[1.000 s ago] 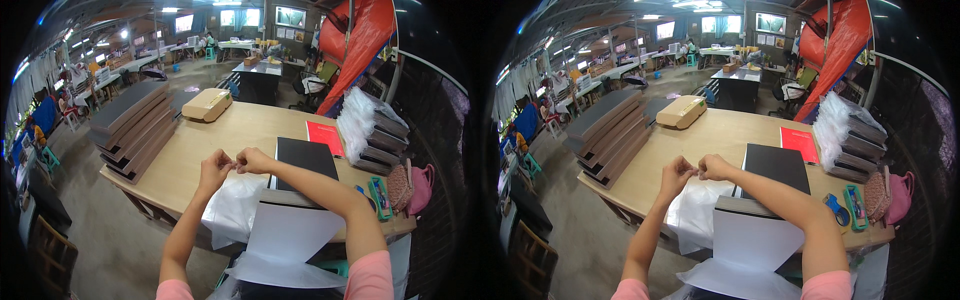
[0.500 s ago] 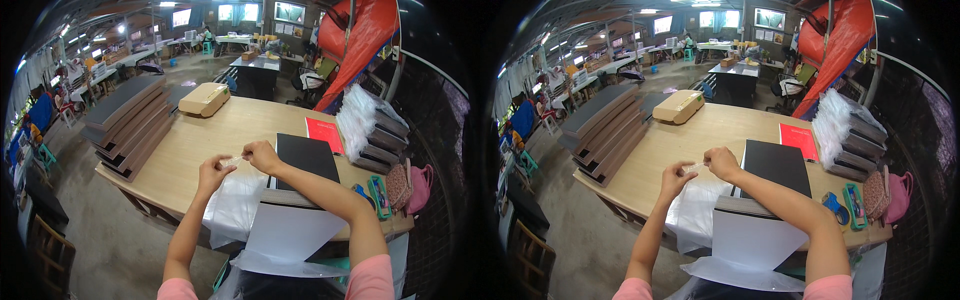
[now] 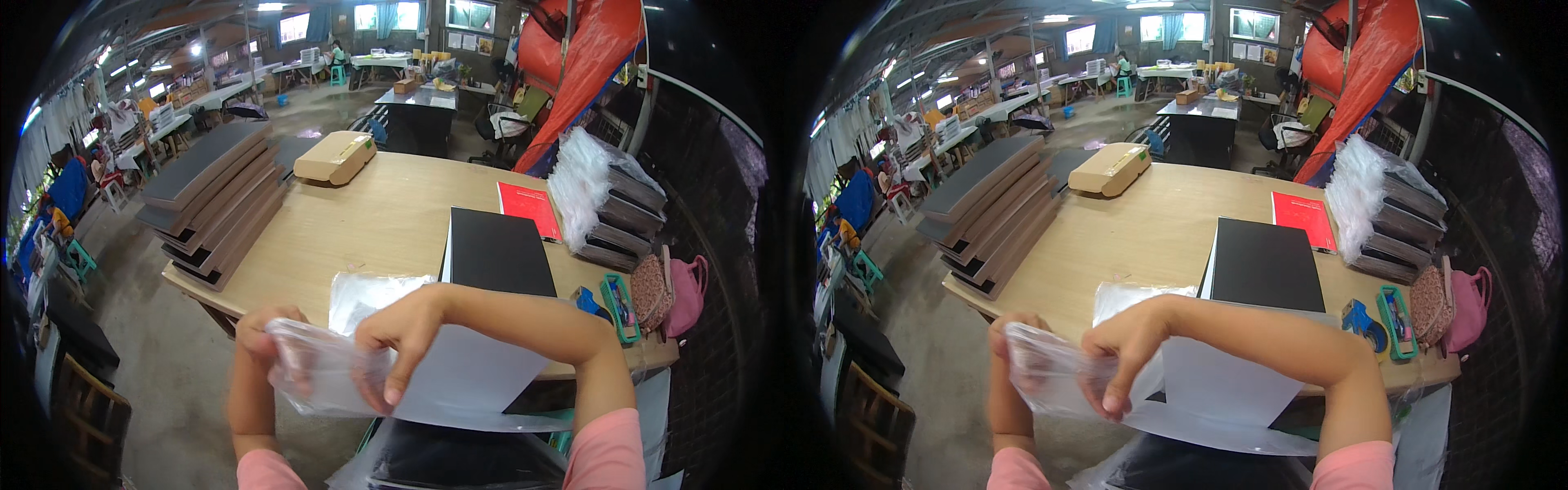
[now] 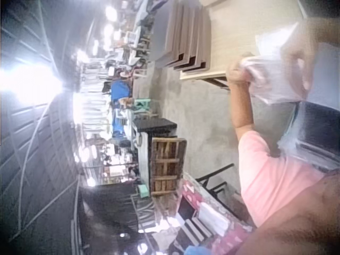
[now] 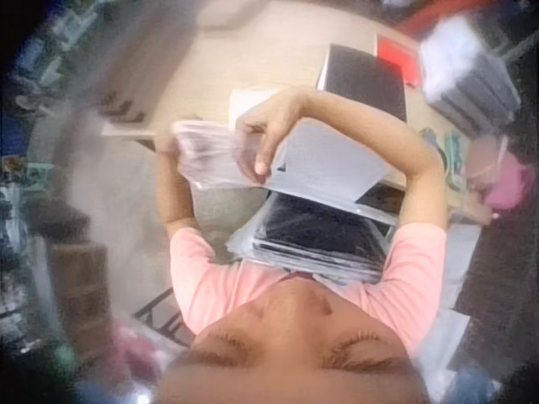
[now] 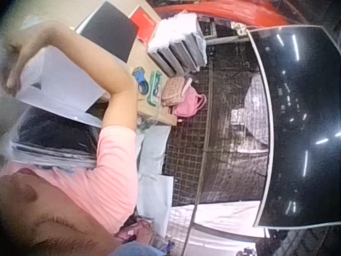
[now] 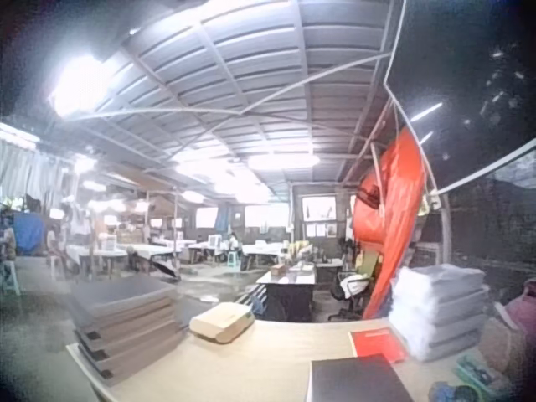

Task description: The person places a black book into a clear plastic bag, seals the bag with tape, and stacks the packaged item onto a pile.

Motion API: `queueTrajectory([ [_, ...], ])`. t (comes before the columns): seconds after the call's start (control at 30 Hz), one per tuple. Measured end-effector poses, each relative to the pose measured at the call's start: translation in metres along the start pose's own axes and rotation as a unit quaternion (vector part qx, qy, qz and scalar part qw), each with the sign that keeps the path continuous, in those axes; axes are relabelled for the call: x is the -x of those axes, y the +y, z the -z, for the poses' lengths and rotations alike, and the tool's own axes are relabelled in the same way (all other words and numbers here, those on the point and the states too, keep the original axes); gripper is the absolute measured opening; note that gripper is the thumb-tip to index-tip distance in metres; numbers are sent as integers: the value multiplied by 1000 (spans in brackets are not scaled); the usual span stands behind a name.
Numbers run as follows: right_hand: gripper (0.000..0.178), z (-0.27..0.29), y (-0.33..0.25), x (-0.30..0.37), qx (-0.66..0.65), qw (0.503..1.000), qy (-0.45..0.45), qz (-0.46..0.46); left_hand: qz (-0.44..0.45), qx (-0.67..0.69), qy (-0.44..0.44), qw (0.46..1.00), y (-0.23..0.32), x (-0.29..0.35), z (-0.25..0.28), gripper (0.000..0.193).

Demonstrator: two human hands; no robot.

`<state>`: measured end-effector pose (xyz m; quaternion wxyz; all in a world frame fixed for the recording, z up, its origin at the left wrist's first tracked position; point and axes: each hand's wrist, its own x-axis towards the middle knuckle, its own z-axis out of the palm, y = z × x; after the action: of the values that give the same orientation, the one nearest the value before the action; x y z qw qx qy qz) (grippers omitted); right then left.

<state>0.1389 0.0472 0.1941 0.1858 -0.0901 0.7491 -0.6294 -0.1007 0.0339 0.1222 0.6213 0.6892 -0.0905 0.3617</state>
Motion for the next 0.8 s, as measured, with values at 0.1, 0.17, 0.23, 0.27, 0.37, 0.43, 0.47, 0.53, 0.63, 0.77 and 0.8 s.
queueTrajectory([
  [0.1, 23, -29, -24, 21, 185, 981, 55, -1, -180, 169, 117, 962, -17, 6, -36, 52],
  [0.17, 21, -45, -37, 42, 262, 960, 92, 41, -238, 196, 121, 943, -18, -23, -52, 58],
  [0.23, 21, -62, -53, 60, 211, 955, 186, 96, -127, -4, 119, 985, -9, -34, -56, 63],
  [0.27, 21, -75, -63, 71, 139, 952, 253, 101, 4, -179, 87, 980, 1, -30, -53, 64],
  [0.37, 21, -101, -57, 82, -27, 953, 300, 20, -7, -172, -27, 985, -2, -44, -68, 58],
  [0.43, 17, -128, -20, 86, -55, 960, 276, -11, -150, 21, -112, 982, -26, -80, -86, 53],
  [0.47, 18, -136, -16, 90, -5, 979, 160, -128, -214, 122, -152, 957, -38, -97, -96, 50],
  [0.53, 21, -159, 17, 96, 155, 974, 155, 63, -205, 192, -148, 948, -51, -89, -101, 49],
  [0.63, 23, -194, 24, 117, 131, 915, 293, 246, -119, 267, -102, 951, -89, -38, -81, 47],
  [0.77, 26, -232, 64, 126, -116, 866, 409, 263, -129, 389, -73, 909, -109, -86, -112, 45],
  [0.8, 26, -244, 80, 125, -129, 865, 408, 261, -144, 424, -60, 892, -107, -101, -122, 44],
])
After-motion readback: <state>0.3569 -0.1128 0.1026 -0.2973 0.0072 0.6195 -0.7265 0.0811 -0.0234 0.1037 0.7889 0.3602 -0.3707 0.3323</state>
